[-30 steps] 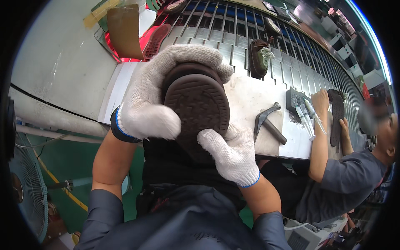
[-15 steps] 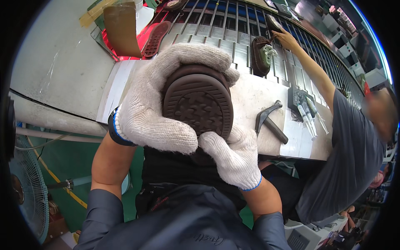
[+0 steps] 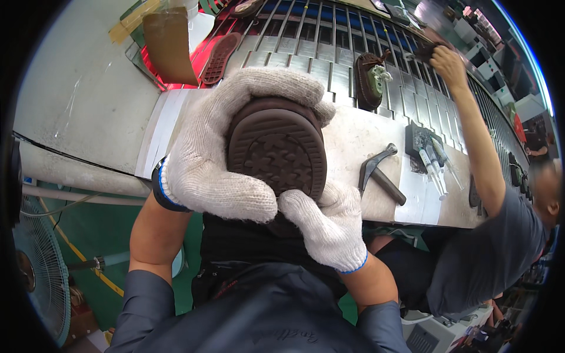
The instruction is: The person takes a shoe upper and a shoe sole from a conveyor, presses the sole onto the bottom of the upper by hand, and hammers along the edges using a hammer.
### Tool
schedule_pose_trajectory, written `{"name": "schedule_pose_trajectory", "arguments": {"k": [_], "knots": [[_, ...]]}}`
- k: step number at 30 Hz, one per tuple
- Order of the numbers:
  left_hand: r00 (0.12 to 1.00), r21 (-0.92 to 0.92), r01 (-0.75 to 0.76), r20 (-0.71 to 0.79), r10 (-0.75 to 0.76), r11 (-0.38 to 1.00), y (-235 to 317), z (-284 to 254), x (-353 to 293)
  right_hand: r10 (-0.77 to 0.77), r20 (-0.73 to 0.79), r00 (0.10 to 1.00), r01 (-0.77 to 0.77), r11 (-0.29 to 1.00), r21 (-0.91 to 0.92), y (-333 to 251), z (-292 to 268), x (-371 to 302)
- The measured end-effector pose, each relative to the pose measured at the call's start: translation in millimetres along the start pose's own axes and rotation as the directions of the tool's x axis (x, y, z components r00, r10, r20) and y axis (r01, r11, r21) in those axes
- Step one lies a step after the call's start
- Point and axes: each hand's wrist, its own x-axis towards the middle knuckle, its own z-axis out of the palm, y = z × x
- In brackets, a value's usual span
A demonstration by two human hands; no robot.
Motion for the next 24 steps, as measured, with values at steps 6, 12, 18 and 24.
{"name": "schedule_pose_trajectory", "arguments": {"k": [6,12,18,24], "knots": [[1.000,0.002,0.022,-0.011,-0.021,1.000,1.8,-3.6,-0.3,-0.005,-0.001,1.000,0.004,0.999,-0.035,-2.9,1.2,1.6],[0.979,-0.143,0.159,-0.109,-0.175,0.977,16.3,-0.3,-2.1,0.095,0.006,0.995,-0.094,0.992,-0.090,-9.4,7.3,1.5],[0.989,-0.003,0.105,-0.103,-0.104,0.995,20.5,-6.3,-7.6,0.104,0.015,0.994,-0.103,0.994,-0.044,-11.6,16.1,0.1],[0.972,0.086,0.196,-0.147,-0.182,0.977,45.2,-3.4,-7.1,0.147,0.079,0.986,-0.132,0.976,-0.173,-28.9,16.1,-0.4]]}}
